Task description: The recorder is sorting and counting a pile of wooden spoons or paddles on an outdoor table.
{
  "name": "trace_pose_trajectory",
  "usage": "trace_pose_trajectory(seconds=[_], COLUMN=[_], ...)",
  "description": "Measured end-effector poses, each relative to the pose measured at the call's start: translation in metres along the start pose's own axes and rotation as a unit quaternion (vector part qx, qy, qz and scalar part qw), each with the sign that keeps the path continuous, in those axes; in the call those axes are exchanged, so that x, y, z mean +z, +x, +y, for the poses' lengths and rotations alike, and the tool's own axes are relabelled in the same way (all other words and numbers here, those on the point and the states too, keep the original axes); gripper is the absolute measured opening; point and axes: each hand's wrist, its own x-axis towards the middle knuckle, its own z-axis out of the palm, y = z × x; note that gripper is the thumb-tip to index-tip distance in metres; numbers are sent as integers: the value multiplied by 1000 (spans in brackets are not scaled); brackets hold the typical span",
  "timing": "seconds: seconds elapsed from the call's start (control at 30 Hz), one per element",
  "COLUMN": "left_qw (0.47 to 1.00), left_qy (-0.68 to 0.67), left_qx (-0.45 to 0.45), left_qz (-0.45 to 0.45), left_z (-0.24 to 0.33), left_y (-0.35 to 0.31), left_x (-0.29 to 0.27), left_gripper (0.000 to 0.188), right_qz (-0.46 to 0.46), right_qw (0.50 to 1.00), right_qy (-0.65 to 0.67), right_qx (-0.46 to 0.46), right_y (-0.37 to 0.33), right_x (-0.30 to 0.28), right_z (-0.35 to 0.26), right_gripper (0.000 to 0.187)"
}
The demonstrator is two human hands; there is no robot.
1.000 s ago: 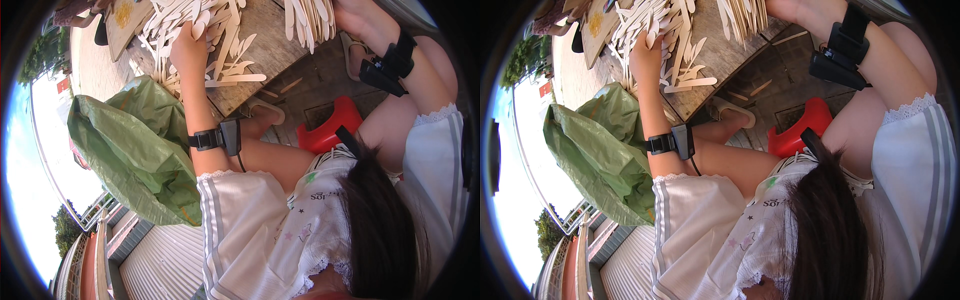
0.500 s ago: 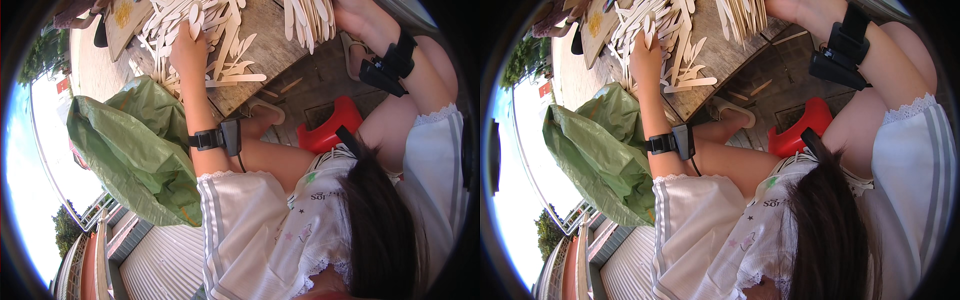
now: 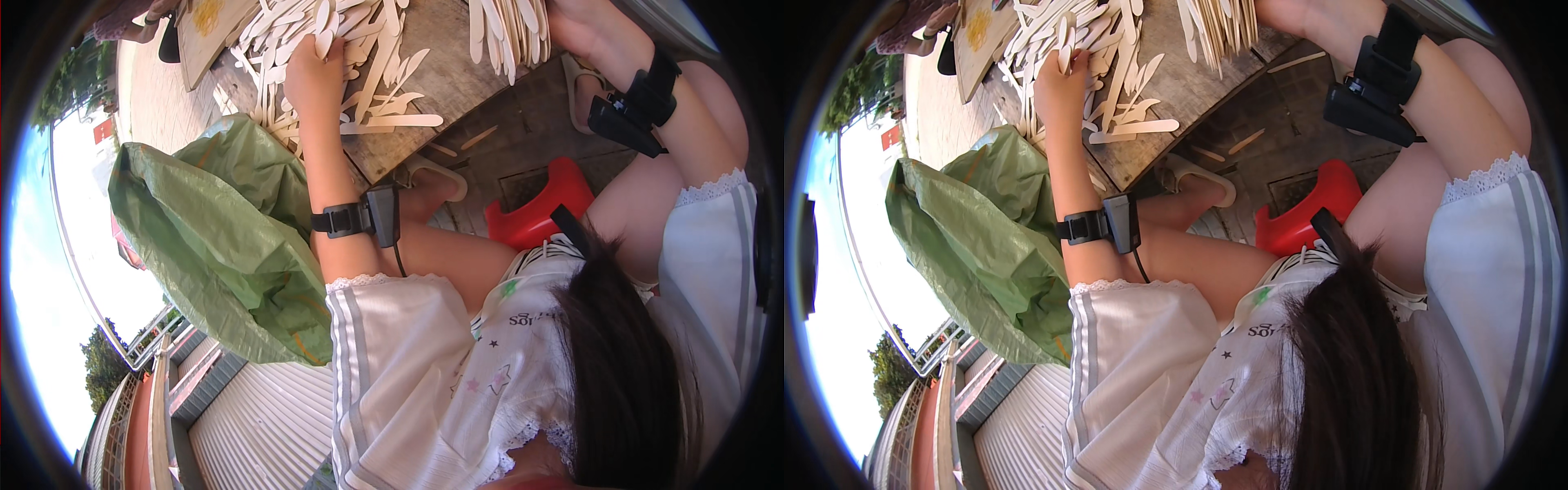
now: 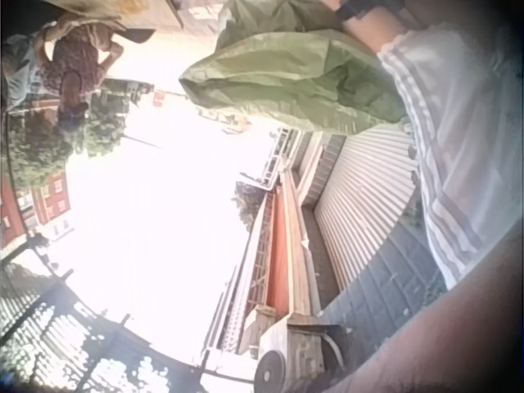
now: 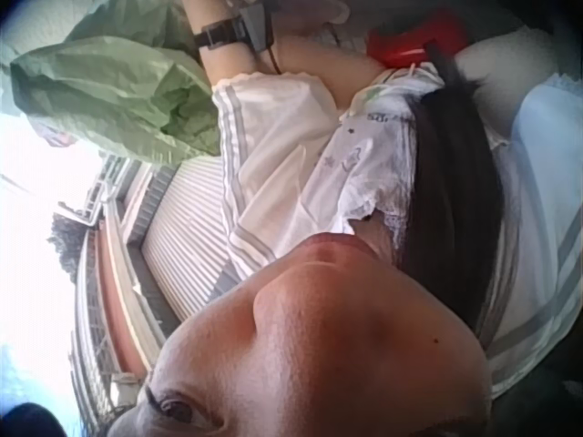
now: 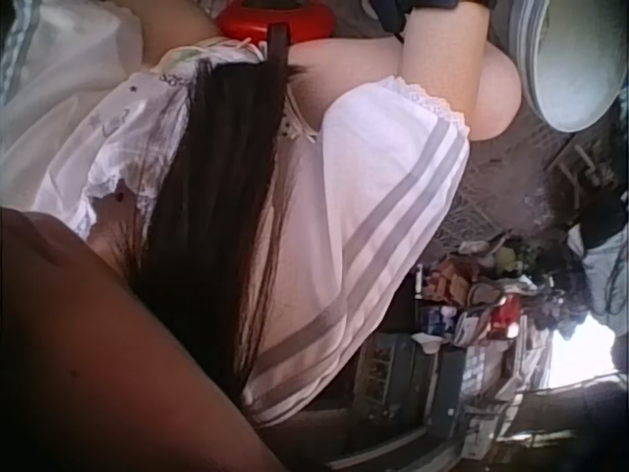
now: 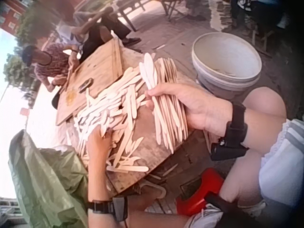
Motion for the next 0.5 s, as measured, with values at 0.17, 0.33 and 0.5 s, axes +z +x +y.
trace_pose_trajectory(seconds=[0.17, 0.33, 0.5], left_qw=[995, 996, 992], left_qy=[-56, -75, -55], left_qx=[52, 40, 89], left_qz=[63, 2, 72], left_z=[-12, -7, -10], left_y=[1, 0, -2], left_x=[6, -1, -16], left_gripper=[28, 26, 23], right_qz=[-52, -67, -50], right_qw=[998, 996, 995], right_qy=[31, 46, 72], right_qx=[30, 46, 54], right_y=[5, 7, 3], right_x=[5, 11, 22], right_z=[1, 1, 1], right_gripper=[21, 20, 21])
